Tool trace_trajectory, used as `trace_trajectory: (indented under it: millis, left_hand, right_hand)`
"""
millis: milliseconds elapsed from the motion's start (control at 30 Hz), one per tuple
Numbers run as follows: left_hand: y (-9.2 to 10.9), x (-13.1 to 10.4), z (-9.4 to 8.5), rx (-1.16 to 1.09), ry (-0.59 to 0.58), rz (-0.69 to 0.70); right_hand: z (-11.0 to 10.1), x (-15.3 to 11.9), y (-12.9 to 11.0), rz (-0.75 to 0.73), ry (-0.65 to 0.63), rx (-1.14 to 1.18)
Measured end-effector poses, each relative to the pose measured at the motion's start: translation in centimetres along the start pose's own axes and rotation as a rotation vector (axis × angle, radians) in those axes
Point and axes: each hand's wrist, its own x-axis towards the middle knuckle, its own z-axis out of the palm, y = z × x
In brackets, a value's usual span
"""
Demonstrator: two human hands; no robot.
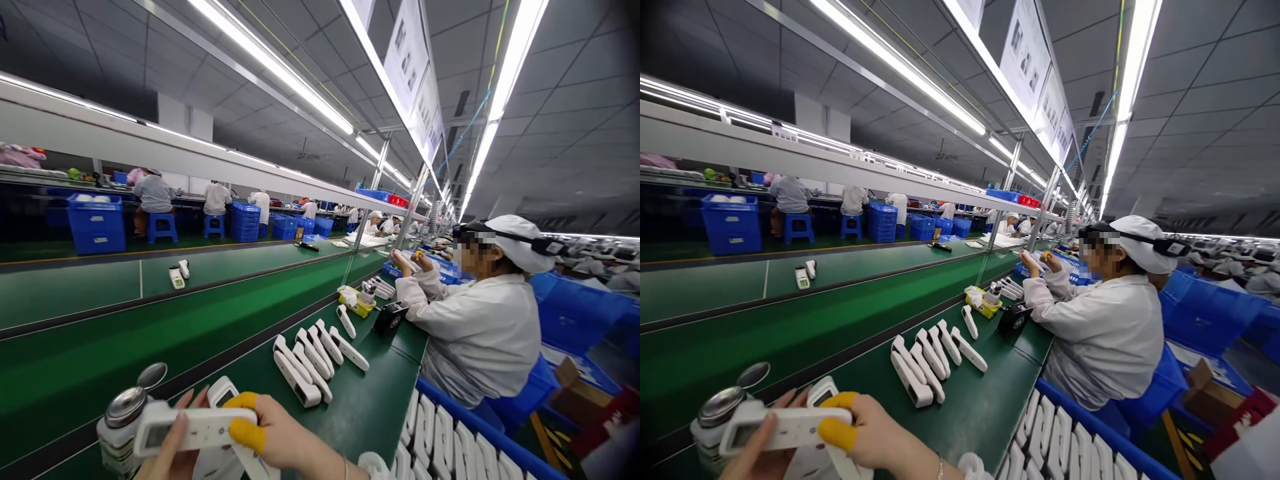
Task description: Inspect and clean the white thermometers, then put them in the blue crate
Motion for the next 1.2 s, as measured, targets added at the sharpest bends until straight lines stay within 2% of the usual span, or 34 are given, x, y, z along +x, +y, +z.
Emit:
trace_trajectory:
  millis: [100, 167, 200, 300, 400, 467, 567, 667, 767, 900, 1033, 1200]
  left_hand:
    - [3.4, -2.0, 2.3, -0.134, 0.081, 0.21]
    - [4.8, -3.7, 3.2, -0.163, 0.121, 0.315]
    - [5.2, -4.6, 3.4, -0.167, 0.101, 0.34]
    - [5.7, -6.8, 3.9, -0.203, -0.049, 0.256]
    - [5.9, -7.8, 3.8, -0.301, -0.175, 0.059]
    - [5.9, -8.0, 3.5, -0.362, -0.231, 0.031]
    - [5.9, -7.9, 3.1, -0.417, -0.252, 0.056]
    - [5.7, -7.1, 2.9, -0.446, -0.226, 0.06]
    - [5.6, -6.2, 2.8, -0.445, -0.172, 0.118]
    - [5.4, -5.6, 2.7, -0.426, -0.162, 0.161]
    - [5.6, -6.1, 2.5, -0.367, -0.113, 0.164]
    - [6.2, -6.3, 2.5, -0.37, -0.095, 0.154]
  right_hand:
    - [-0.2, -0.4, -1.6, 0.004, 0.043, 0.157]
    - [-0.2, -0.5, -2.7, 0.015, 0.1, 0.236]
    - [-0.1, -0.5, -3.4, 0.018, 0.124, 0.256]
    - [0.9, -0.5, -5.2, 0.03, 0.157, 0.201]
    - [1.9, -0.5, -6.4, 0.1, 0.087, 0.037]
    - [2.4, -0.5, -6.6, 0.137, 0.026, -0.046]
    - [2.8, -0.2, -6.2, 0.099, 0.003, -0.103]
    - [2.9, 0.3, -5.4, 0.018, 0.052, -0.201]
    - [3.1, 1.0, -4.8, -0.051, 0.03, -0.247]
    - [3.7, 1.6, -4.6, -0.123, -0.007, -0.091]
    - [4.7, 1.9, -4.6, -0.088, 0.06, 0.174]
    - [5.6, 1.9, -4.6, -0.045, 0.087, 0.318]
